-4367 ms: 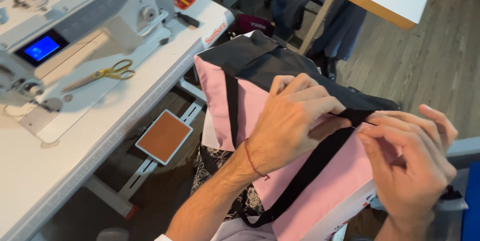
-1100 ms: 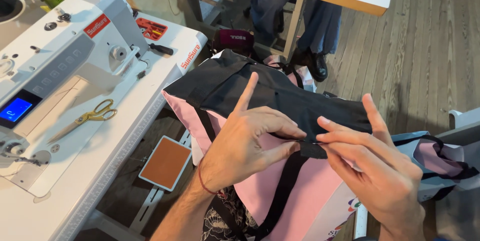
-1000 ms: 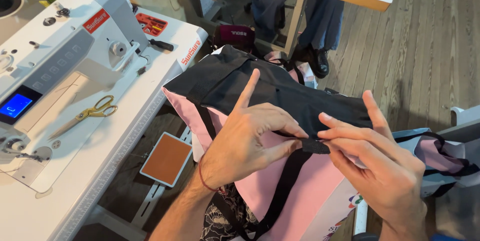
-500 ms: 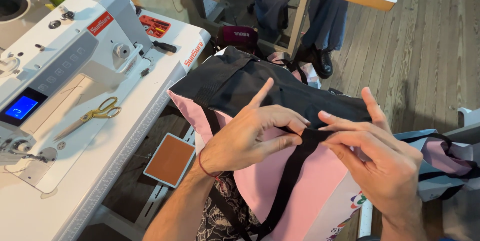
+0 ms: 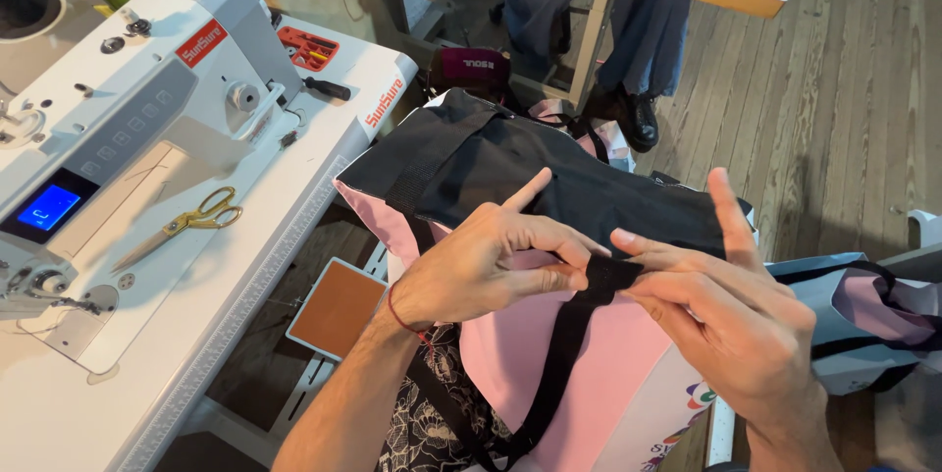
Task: Sewing and assembling a pink and white tote bag with black handles on an industrial sewing machine.
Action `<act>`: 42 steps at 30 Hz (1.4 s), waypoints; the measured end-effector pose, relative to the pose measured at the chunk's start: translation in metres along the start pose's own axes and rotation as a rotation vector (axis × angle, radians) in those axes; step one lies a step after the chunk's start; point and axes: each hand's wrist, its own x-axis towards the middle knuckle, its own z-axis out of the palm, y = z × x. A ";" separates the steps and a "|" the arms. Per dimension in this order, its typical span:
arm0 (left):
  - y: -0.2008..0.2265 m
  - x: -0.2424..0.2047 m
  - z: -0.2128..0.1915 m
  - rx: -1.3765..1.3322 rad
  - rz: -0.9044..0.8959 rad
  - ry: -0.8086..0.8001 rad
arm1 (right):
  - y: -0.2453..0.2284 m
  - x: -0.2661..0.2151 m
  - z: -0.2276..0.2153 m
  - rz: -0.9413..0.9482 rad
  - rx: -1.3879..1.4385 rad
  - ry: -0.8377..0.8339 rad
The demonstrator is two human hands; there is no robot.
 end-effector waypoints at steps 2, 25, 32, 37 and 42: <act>0.003 -0.001 0.000 0.007 -0.005 -0.012 | 0.004 -0.002 -0.006 0.006 0.025 -0.063; 0.011 0.001 -0.009 -0.079 -0.088 -0.143 | 0.021 -0.009 -0.010 -0.063 0.239 -0.149; 0.011 0.001 -0.011 -0.071 -0.063 -0.196 | 0.018 -0.009 -0.008 -0.076 0.241 -0.173; 0.011 0.002 -0.012 -0.057 -0.060 -0.213 | 0.018 -0.007 -0.010 -0.099 0.248 -0.190; 0.010 0.002 -0.015 -0.050 -0.039 -0.212 | 0.020 -0.007 -0.009 -0.025 0.216 -0.172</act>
